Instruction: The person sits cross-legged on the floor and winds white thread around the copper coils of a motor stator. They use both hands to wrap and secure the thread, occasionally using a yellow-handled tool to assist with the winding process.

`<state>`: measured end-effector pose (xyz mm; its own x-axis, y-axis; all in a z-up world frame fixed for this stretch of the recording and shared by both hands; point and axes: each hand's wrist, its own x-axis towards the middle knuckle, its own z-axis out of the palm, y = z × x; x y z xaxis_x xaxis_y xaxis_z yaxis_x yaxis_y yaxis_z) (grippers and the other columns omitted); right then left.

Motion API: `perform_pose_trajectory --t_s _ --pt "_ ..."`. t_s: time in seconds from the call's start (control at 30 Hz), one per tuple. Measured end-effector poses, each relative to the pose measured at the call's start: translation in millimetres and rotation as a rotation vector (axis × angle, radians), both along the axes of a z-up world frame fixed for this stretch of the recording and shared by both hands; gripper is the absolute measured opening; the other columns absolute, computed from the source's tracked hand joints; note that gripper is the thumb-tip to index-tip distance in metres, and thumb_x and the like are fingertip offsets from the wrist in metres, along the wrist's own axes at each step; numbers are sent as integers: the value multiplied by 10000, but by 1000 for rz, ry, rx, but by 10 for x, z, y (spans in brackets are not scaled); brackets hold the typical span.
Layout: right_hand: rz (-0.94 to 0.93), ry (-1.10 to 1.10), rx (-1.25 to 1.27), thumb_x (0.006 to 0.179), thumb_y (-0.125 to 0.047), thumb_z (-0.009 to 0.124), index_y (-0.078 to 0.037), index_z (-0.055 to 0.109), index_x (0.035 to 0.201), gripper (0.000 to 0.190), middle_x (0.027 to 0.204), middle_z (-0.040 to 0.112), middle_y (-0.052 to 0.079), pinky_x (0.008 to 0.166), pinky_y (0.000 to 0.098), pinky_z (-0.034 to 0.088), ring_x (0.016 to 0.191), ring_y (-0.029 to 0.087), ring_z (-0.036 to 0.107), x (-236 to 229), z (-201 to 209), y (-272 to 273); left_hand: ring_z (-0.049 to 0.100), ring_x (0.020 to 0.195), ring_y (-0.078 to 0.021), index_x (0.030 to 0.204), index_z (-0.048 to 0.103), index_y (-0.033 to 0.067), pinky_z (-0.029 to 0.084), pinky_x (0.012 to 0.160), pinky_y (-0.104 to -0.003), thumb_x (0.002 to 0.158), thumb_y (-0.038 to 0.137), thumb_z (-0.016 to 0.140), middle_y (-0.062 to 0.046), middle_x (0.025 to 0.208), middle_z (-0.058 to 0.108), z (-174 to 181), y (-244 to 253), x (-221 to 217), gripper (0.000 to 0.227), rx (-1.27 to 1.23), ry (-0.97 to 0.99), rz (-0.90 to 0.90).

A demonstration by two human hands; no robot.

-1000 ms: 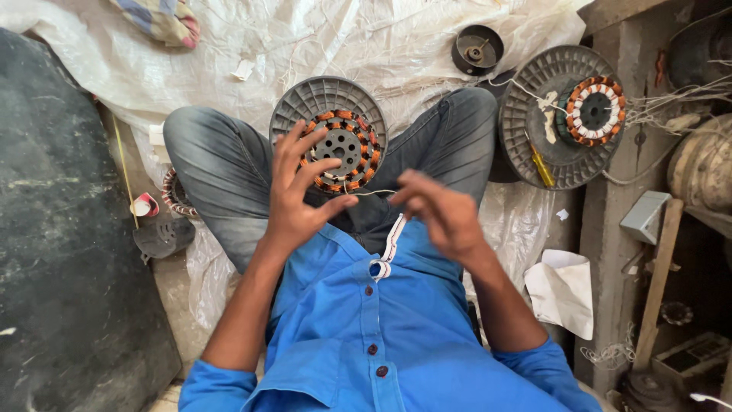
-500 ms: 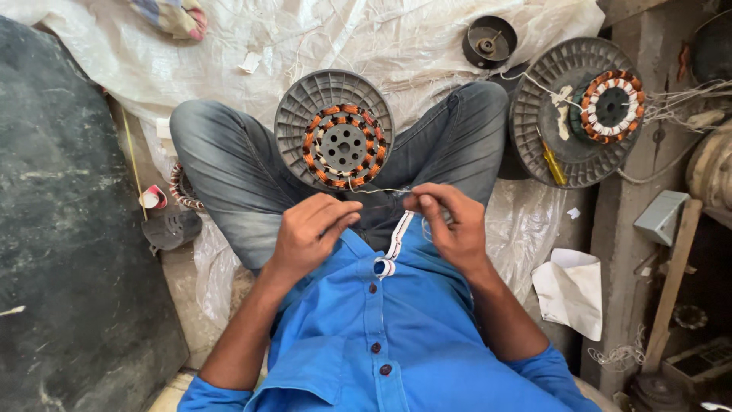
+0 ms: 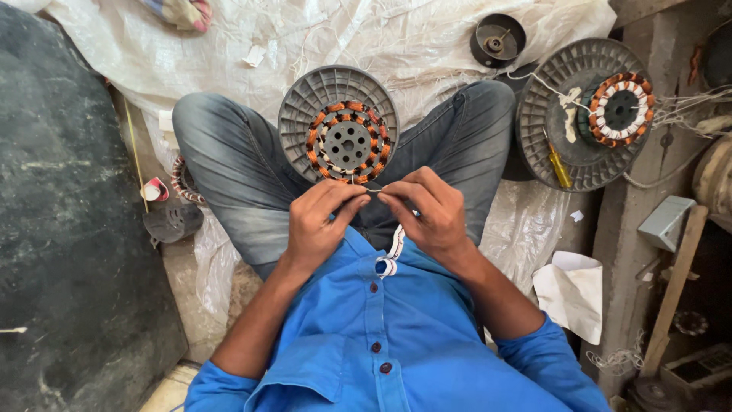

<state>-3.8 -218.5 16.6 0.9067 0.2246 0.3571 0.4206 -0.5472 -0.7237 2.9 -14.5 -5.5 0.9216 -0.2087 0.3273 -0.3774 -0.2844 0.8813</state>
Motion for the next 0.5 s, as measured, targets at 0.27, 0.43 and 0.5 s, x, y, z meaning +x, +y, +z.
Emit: perform_pose_trajectory --t_s 0.27,0.43,0.5 --pt "29 67 5 833 -37 863 -53 762 1018 211 812 582 49 572 301 446 684 137 575 43 48 -48 690 719 -112 1014 706 -18 551 636 -256 961 46 746 -64 873 680 -170 11 -43 92 -198 296 71" --pt "34 169 128 777 -9 871 -47 773 970 221 811 570 69 588 287 432 711 148 564 102 41 -93 690 782 -102 1036 692 -32 582 713 -249 986 78 717 -45 904 686 -370 -17 -67 123 -594 532 -36" --pt "80 271 364 891 42 785 -27 713 1032 174 1005 656 112 771 286 534 917 178 656 157 13 -64 690 797 -100 1047 689 -27 584 737 -251 993 90 713 -45 901 694 -408 -59 -60 131 -666 567 -27"
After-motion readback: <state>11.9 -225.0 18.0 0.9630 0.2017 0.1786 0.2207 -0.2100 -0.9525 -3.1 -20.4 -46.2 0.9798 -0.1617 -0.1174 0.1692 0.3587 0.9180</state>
